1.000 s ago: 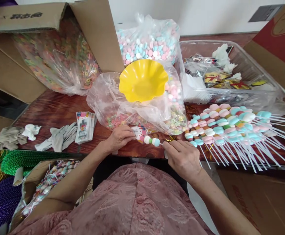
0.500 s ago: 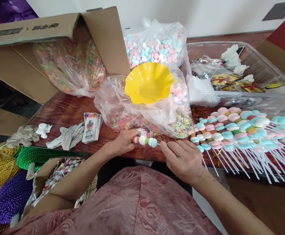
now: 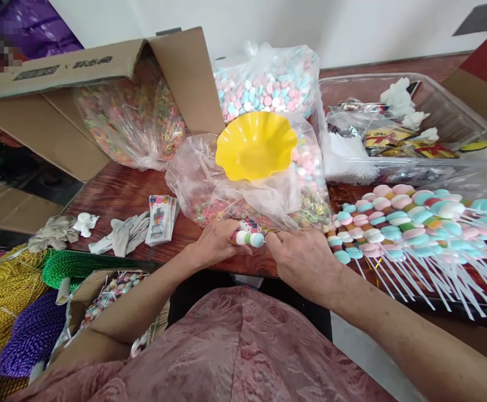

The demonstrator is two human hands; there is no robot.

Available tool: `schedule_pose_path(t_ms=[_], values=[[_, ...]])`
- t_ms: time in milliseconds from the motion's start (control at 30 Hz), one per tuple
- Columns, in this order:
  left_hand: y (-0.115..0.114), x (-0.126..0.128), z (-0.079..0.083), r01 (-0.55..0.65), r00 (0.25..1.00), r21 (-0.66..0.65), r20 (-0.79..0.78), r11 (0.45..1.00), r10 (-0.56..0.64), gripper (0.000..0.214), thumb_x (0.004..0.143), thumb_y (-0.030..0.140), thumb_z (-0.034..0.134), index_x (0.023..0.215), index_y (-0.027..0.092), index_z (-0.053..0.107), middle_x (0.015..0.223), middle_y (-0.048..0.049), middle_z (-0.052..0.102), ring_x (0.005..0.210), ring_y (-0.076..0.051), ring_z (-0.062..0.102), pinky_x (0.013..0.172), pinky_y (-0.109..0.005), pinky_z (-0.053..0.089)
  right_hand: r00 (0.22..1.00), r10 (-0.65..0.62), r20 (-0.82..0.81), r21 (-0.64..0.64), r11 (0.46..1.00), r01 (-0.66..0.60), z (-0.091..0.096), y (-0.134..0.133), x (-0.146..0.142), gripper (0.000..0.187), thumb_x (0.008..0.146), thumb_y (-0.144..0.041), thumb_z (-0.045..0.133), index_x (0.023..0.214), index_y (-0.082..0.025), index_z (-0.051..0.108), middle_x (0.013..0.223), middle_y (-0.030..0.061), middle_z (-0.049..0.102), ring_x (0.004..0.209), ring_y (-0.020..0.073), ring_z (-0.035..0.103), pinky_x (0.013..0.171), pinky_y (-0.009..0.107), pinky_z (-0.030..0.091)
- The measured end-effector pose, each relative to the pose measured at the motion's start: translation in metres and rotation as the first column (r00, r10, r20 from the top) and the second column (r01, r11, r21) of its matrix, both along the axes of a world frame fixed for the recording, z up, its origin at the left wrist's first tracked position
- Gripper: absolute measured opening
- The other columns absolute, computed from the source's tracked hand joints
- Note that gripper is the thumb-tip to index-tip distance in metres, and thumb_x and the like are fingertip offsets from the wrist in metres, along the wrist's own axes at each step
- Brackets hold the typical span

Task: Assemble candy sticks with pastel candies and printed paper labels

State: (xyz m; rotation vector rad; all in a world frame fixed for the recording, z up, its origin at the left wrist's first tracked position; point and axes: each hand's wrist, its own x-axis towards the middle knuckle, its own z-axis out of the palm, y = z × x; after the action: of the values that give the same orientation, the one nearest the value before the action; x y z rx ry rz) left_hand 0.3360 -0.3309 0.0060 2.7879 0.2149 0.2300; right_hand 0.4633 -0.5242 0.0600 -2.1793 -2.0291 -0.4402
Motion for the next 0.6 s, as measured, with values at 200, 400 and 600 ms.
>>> schedule_pose_path(t_ms=[200, 400, 600], values=[[-0.004, 0.003, -0.004, 0.017, 0.997, -0.116, -0.079, 0.993, -0.026, 0.032, 0.076, 0.046, 0.075, 0.081, 0.018, 0.061, 0.075, -0.0029, 0.065, 0.068, -0.019, 0.059, 0.057, -0.028, 0.034, 0.993, 0.059, 0.104, -0.054, 0.997, -0.054, -0.01, 0.011, -0.013, 0.015, 0.084, -0.008, 0.051, 0.077, -0.019, 0.059, 0.065, 0.0035, 0.064, 0.059, 0.0177, 0.058, 0.058, 0.033, 0.024], [-0.003, -0.006, 0.006, -0.017, 0.98, -0.083, -0.2, 0.996, 0.0, 0.028, 0.079, 0.042, 0.072, 0.088, 0.018, 0.062, 0.091, -0.0054, 0.068, 0.084, -0.022, 0.062, 0.07, -0.03, 0.043, 0.999, -0.034, 0.006, -0.393, 0.919, 0.033, 0.007, 0.019, -0.001, 0.017, 0.085, -0.009, 0.048, 0.087, -0.018, 0.063, 0.08, 0.0056, 0.071, 0.067, 0.0192, 0.063, 0.057, 0.031, 0.022], [-0.002, -0.014, 0.008, 0.003, 0.969, -0.011, -0.245, 1.0, -0.005, 0.016, 0.087, 0.032, 0.063, 0.088, 0.016, 0.063, 0.099, -0.009, 0.068, 0.094, -0.023, 0.062, 0.078, -0.032, 0.045, 0.996, -0.02, -0.087, -0.387, 0.922, -0.015, 0.012, 0.021, 0.004, 0.021, 0.083, -0.009, 0.045, 0.091, -0.019, 0.062, 0.071, 0.0041, 0.07, 0.059, 0.0192, 0.061, 0.055, 0.031, 0.017]])
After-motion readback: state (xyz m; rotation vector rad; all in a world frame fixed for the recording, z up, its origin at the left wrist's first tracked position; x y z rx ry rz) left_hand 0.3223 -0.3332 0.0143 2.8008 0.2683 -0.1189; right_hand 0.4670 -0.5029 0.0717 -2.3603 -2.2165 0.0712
